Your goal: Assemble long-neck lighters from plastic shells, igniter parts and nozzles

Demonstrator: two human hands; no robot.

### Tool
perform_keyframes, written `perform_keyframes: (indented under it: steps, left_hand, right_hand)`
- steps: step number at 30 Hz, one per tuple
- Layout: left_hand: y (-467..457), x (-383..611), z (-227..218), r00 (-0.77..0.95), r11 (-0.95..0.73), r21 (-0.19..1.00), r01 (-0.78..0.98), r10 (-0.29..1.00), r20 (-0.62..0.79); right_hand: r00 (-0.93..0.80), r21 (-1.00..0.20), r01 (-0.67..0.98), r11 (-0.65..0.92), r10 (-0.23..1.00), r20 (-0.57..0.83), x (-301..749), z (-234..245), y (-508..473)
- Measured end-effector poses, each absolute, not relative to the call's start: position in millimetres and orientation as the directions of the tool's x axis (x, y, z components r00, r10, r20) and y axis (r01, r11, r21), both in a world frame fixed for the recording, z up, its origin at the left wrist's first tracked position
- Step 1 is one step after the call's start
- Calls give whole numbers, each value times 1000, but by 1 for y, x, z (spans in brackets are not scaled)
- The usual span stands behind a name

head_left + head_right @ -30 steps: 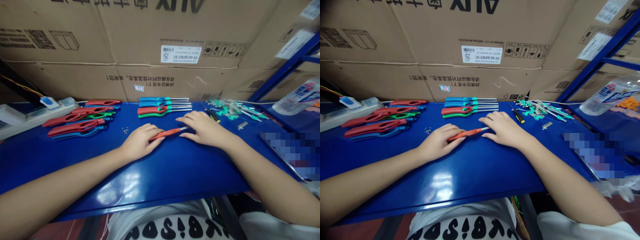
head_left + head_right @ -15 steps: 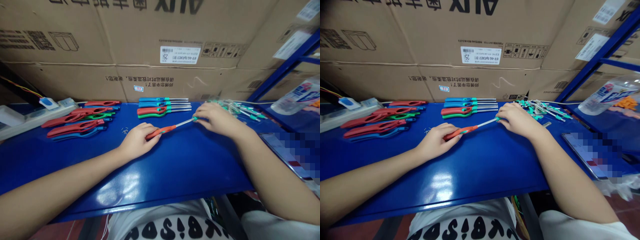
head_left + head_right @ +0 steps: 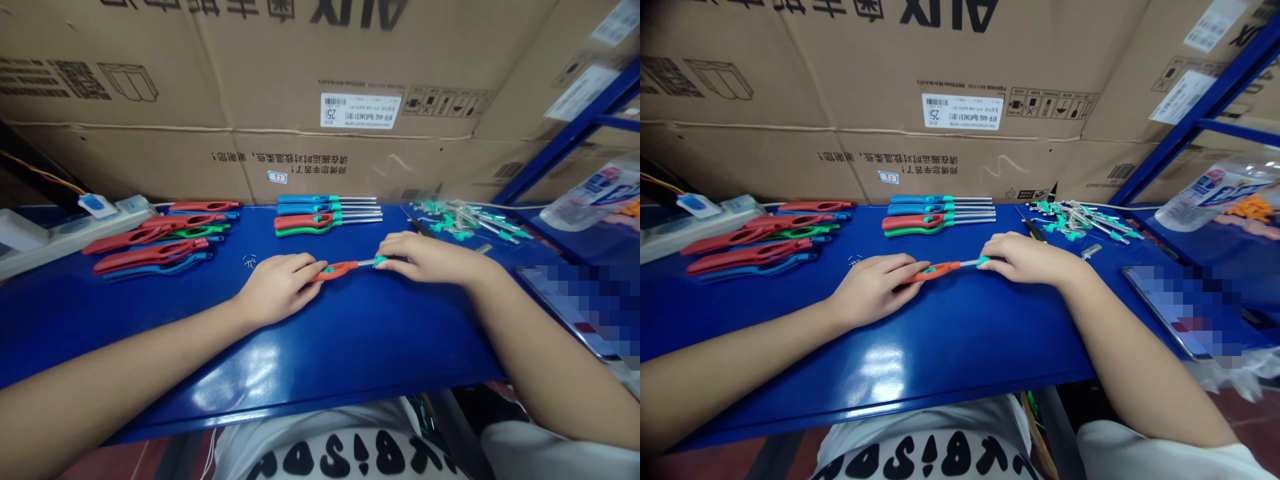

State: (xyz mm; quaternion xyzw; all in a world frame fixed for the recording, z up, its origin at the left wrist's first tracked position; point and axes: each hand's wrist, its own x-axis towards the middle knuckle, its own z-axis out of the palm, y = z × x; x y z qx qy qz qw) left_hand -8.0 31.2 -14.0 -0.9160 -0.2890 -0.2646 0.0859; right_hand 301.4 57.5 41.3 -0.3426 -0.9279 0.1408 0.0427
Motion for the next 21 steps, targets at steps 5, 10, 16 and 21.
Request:
perform_keyframes:
  steps: [5,10,16,21]
  left_hand:
    - [29,-8,-12,774,-857,-113,503,388,501]
    - [28,-7,-10,800,-868,-151,473,352,485]
    - [32,-5,-16,658,-846,128,518,489,572]
    - [33,-6,-17,625,-855,174,488,482,614]
  right_hand:
    - [-799,-468,564,680,593,-101,285,41,47]
    - [-804,-439,564,700,587,-95,270,36,40]
    - [-780,-222,572,790,607,150,271,33,43]
    - [-813,76,554,829,519,263,266,28,41]
